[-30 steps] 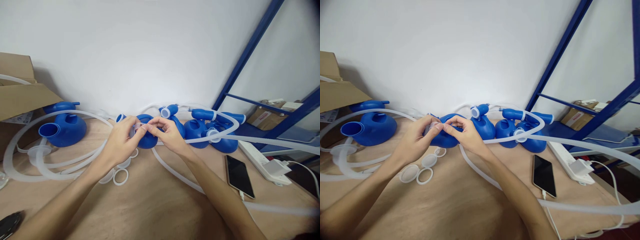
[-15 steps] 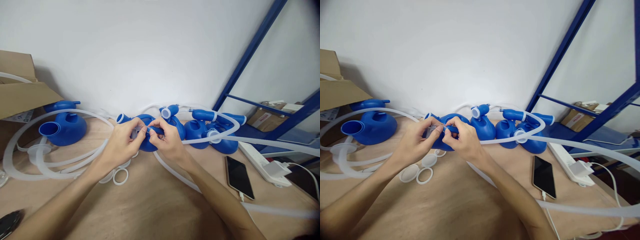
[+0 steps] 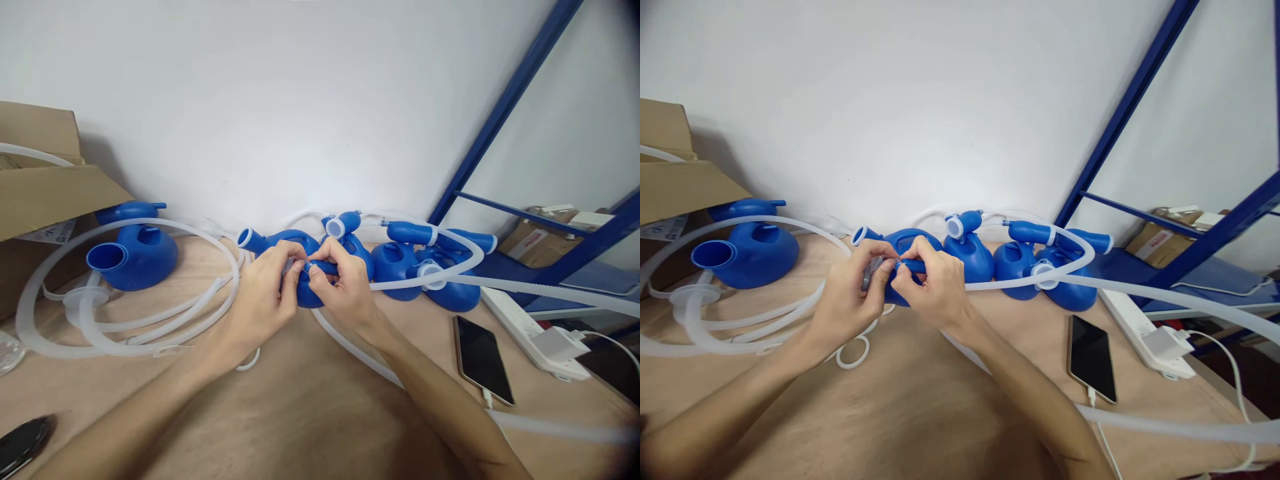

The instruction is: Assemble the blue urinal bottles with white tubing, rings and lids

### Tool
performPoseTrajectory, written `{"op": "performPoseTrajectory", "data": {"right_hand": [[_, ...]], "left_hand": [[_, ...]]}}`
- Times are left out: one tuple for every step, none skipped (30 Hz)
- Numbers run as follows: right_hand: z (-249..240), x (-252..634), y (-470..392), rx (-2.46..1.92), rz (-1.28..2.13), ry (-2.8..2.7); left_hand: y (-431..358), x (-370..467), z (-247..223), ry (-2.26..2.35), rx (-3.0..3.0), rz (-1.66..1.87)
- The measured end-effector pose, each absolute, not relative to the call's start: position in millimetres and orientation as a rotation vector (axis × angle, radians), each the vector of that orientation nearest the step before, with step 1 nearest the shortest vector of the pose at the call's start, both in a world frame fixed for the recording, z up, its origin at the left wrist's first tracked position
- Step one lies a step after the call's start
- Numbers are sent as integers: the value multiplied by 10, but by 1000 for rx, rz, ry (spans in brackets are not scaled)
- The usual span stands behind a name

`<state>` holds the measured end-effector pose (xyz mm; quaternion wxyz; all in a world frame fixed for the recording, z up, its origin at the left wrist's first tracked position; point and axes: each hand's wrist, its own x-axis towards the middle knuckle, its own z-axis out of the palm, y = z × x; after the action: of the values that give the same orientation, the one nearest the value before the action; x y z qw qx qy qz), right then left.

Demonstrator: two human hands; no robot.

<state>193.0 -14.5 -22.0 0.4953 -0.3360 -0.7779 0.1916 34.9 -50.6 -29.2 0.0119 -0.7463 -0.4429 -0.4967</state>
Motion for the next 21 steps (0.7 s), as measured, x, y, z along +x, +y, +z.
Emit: {"op": "performPoseTrajectory", "data": {"right_hand": [[-221, 1929, -140, -813, 471, -1886], [-223, 1929, -136, -813, 481, -1885], [-223, 1928, -135, -814, 492, -1884], [-220, 1928, -137, -815, 507, -1883], [-213, 1931, -141, -818, 528, -1884], [-200, 1938, -148, -824, 553, -1888], [-179, 1950, -155, -833, 573, -1893], [-152, 1971, -160, -841, 582, -1902], [-118, 2002, -159, -847, 580, -1918], [-80, 2044, -148, -849, 569, -1937], [-39, 2100, -123, -850, 555, -1956], [0, 2167, -82, -855, 545, -1973], [34, 2246, -25, -872, 547, -1994], [61, 2333, 48, -907, 558, -2017], [75, 2424, 134, -968, 563, -2053], [76, 2514, 228, -1049, 565, -2110], [62, 2598, 326, -1137, 564, -2185], [33, 2672, 424, -1222, 572, -2265], [-10, 2732, 518, -1301, 599, -2338], [-63, 2778, 603, -1373, 639, -2396], [-122, 2808, 679, -1437, 694, -2447]], "left_hand": [[-495, 358, -322, -1365, -2321, -1526], [-483, 365, -348, -1361, -2316, -1502], [-470, 372, -369, -1369, -2311, -1482], [-457, 376, -383, -1384, -2307, -1470], [-444, 376, -386, -1396, -2308, -1469], [-433, 369, -377, -1399, -2324, -1474], [-425, 353, -355, -1385, -2364, -1479], [-422, 325, -318, -1358, -2439, -1469], [-423, 284, -269, -1326, -2551, -1434], [-429, 229, -211, -1305, -2685, -1368], [-437, 160, -148, -1309, -2821, -1266], [-446, 80, -88, -1347, -2936, -1136], [-450, -8, -37, -1421, -3012, -984], [-447, -98, -1, -1527, -3039, -816], [-433, -185, 15, -1649, -3025, -633], [-408, -259, 8, -1782, -2977, -434], [-373, -316, -22, -1908, -2911, -222], [-328, -349, -74, -2021, -2838, 6], [-277, -356, -141, -2108, -2764, 242], [-223, -339, -220, -2165, -2697, 457], [-168, -301, -303, -2194, -2643, 631]]}}
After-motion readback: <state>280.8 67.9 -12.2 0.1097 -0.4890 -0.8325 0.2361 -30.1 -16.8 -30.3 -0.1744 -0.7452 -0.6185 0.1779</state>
